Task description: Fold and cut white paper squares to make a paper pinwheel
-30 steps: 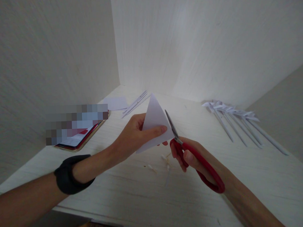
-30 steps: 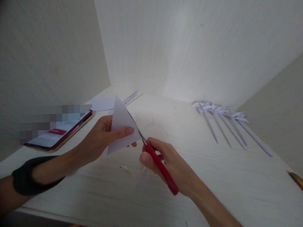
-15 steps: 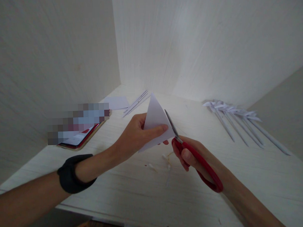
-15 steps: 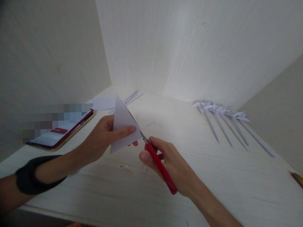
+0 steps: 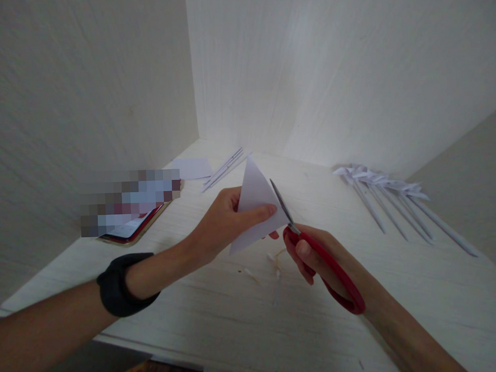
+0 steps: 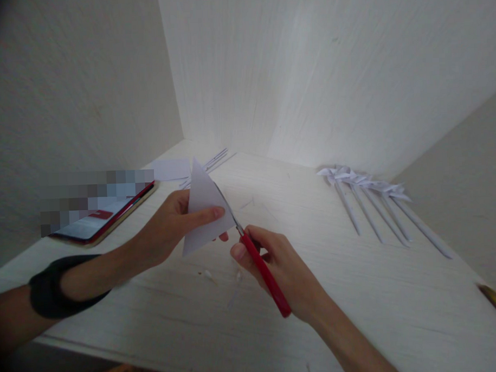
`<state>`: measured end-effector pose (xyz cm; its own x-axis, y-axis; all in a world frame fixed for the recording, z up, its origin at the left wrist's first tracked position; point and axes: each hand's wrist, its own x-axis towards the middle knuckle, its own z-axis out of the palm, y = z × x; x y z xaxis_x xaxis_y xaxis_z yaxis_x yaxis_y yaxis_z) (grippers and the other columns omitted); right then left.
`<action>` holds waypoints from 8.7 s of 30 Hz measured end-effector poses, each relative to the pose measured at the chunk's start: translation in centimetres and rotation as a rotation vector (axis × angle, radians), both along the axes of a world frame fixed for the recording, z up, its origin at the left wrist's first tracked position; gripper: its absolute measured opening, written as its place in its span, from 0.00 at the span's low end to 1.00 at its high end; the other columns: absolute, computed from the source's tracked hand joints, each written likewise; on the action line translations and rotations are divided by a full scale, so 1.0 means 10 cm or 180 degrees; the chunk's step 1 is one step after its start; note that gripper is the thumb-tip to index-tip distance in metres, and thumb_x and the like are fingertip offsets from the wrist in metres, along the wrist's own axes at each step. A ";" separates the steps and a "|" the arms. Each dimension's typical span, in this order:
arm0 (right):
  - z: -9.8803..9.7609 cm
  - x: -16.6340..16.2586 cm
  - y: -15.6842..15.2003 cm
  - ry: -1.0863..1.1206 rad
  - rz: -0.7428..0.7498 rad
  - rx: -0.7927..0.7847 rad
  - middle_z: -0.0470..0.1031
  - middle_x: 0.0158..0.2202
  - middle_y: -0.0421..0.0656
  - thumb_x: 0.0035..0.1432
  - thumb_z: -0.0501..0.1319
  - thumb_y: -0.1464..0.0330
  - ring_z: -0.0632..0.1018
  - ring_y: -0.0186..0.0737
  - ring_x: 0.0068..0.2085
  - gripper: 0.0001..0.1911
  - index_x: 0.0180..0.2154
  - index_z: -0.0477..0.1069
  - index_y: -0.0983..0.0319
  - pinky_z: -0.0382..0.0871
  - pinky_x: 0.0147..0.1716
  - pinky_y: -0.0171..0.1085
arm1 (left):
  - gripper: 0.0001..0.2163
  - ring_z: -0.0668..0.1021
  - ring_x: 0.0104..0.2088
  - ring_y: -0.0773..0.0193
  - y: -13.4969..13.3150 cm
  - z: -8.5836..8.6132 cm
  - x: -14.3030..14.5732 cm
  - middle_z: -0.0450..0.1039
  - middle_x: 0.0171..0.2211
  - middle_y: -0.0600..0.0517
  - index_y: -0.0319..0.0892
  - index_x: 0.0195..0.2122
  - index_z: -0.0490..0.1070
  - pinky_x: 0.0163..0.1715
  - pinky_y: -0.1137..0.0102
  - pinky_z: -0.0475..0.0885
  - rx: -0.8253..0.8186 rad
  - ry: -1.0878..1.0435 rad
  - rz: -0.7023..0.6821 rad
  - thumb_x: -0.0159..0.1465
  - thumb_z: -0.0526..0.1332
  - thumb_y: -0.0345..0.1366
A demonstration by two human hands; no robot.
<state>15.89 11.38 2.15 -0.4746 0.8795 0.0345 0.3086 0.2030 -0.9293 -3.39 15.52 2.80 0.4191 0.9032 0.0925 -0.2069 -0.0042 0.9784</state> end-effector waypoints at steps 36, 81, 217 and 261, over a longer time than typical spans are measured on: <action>0.01 -0.02 0.01 0.0010 -0.0105 -0.0270 0.58 0.18 0.35 0.54 0.52 0.40 0.60 0.29 0.18 0.30 0.24 0.59 0.61 0.52 0.16 0.31 | 0.08 0.78 0.29 0.67 0.03 -0.02 0.01 0.80 0.32 0.52 0.40 0.35 0.77 0.29 0.75 0.72 -0.0050 -0.0257 0.0281 0.55 0.67 0.37; 0.06 -0.04 0.01 0.0041 -0.0209 -0.0644 0.58 0.15 0.34 0.51 0.58 0.42 0.60 0.30 0.16 0.28 0.23 0.59 0.60 0.51 0.16 0.31 | 0.08 0.77 0.35 0.65 0.05 -0.02 0.01 0.79 0.36 0.52 0.41 0.35 0.76 0.34 0.73 0.69 0.0062 -0.0208 0.0376 0.56 0.66 0.38; -0.01 -0.09 -0.02 -0.0042 -0.0383 -0.0679 0.58 0.14 0.35 0.55 0.52 0.41 0.61 0.30 0.16 0.30 0.19 0.57 0.60 0.51 0.16 0.32 | 0.08 0.70 0.29 0.68 0.03 -0.06 0.07 0.71 0.27 0.54 0.38 0.28 0.72 0.32 0.71 0.63 -0.0383 0.0040 0.0327 0.55 0.64 0.38; -0.03 -0.08 0.00 -0.0053 -0.0447 -0.0758 0.58 0.13 0.35 0.53 0.53 0.39 0.59 0.27 0.14 0.32 0.19 0.58 0.60 0.48 0.13 0.30 | 0.08 0.71 0.27 0.71 0.05 -0.06 0.07 0.68 0.24 0.56 0.38 0.24 0.67 0.31 0.74 0.66 -0.0347 -0.0201 0.0340 0.57 0.63 0.34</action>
